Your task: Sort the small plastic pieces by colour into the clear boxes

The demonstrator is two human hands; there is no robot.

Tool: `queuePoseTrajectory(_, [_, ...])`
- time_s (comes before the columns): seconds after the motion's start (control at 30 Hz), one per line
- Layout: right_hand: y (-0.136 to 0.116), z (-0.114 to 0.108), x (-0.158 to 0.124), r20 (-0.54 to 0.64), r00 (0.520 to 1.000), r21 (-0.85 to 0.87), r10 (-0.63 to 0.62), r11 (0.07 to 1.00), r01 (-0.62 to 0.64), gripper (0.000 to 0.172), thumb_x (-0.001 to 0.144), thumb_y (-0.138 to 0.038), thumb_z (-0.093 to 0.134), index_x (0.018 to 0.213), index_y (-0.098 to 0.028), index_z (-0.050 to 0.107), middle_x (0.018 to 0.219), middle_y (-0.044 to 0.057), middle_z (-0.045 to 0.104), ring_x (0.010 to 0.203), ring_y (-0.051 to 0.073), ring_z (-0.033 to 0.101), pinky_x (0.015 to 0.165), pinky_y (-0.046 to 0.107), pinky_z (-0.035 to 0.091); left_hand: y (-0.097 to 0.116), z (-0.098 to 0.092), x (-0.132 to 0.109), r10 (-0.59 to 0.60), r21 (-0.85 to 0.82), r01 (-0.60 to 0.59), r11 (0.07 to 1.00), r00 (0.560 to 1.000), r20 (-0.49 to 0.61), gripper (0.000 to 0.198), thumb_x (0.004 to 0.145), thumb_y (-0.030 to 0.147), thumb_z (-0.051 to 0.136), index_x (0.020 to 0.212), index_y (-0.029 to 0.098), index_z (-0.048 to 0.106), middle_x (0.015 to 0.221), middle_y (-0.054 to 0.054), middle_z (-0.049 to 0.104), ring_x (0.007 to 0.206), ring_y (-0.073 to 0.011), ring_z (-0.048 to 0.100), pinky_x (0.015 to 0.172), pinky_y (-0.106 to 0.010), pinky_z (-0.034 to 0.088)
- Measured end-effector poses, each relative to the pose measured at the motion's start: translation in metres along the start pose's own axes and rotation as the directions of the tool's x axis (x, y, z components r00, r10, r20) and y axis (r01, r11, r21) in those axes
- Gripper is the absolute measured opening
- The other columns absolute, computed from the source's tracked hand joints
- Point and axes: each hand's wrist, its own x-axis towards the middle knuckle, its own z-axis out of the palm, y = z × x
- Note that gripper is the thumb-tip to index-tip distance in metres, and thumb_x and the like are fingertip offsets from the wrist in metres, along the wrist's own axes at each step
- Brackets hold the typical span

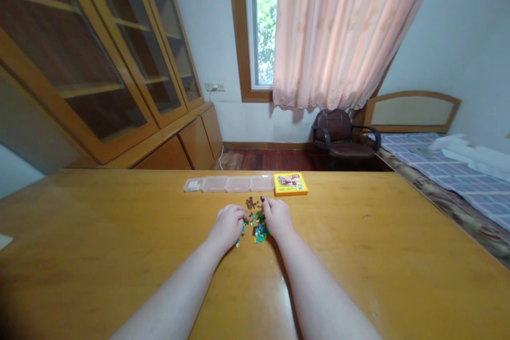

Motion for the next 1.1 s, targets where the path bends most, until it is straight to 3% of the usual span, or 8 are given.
queuePoseTrajectory(0.13, [-0.0013, 0.0005, -0.0006, -0.022, 0.999, 0.04, -0.022, 0.999, 0.023, 0.041, 0.091, -0.034, 0.034, 0.068, -0.017, 0.064, 0.069, 0.006, 0.065, 0.069, 0.016, 0.057, 0.063, 0.024, 0.035, -0.0004, 0.0027, -0.0003, 0.068, -0.022, -0.068, 0.997, 0.998, -0.017, 0.036, 0.076, 0.007, 0.049, 0.097, 0.028, 0.069, 0.1, 0.0, 0.065, 0.096, -0.0182, 0.052, 0.09, -0.033, 0.038])
queuePoseTrajectory(0.27, [-0.0021, 0.0016, -0.0019, -0.012, 0.999, 0.054, -0.043, 0.998, 0.043, 0.038, 0.089, -0.03, 0.037, 0.065, -0.016, 0.062, 0.066, 0.005, 0.063, 0.067, 0.015, 0.055, 0.061, 0.023, 0.033, -0.0002, 0.0058, -0.0008, 0.108, -0.028, -0.108, 0.994, 0.994, 0.007, 0.032, 0.079, 0.011, 0.051, 0.098, 0.029, 0.07, 0.103, -0.001, 0.064, 0.098, -0.0188, 0.052, 0.091, -0.034, 0.039])
queuePoseTrajectory(0.73, [-0.0078, -0.0007, -0.0037, 0.1, 0.992, 0.071, -0.08, 0.995, 0.073, 0.041, 0.09, -0.031, 0.036, 0.063, -0.017, 0.065, 0.066, 0.004, 0.065, 0.068, 0.015, 0.056, 0.063, 0.023, 0.034, 0.0023, -0.001, -0.0004, 0.011, 0.0, -0.011, 1.0, 1.0, 0.006, 0.03, 0.076, 0.009, 0.048, 0.084, 0.025, 0.072, 0.099, -0.001, 0.065, 0.098, -0.0193, 0.052, 0.092, -0.035, 0.038])
queuePoseTrajectory(1.1, [-0.0085, -0.0004, -0.0044, 0.091, 0.991, 0.034, -0.096, 0.995, 0.093, 0.035, 0.09, -0.029, 0.038, 0.071, -0.016, 0.064, 0.071, 0.004, 0.064, 0.071, 0.016, 0.055, 0.064, 0.023, 0.034, 0.0027, 0.0004, -0.0008, -0.036, 0.02, 0.035, 0.999, 0.999, 0.03, 0.037, 0.077, 0.01, 0.047, 0.101, 0.027, 0.069, 0.103, -0.003, 0.064, 0.101, -0.0192, 0.051, 0.093, -0.034, 0.036])
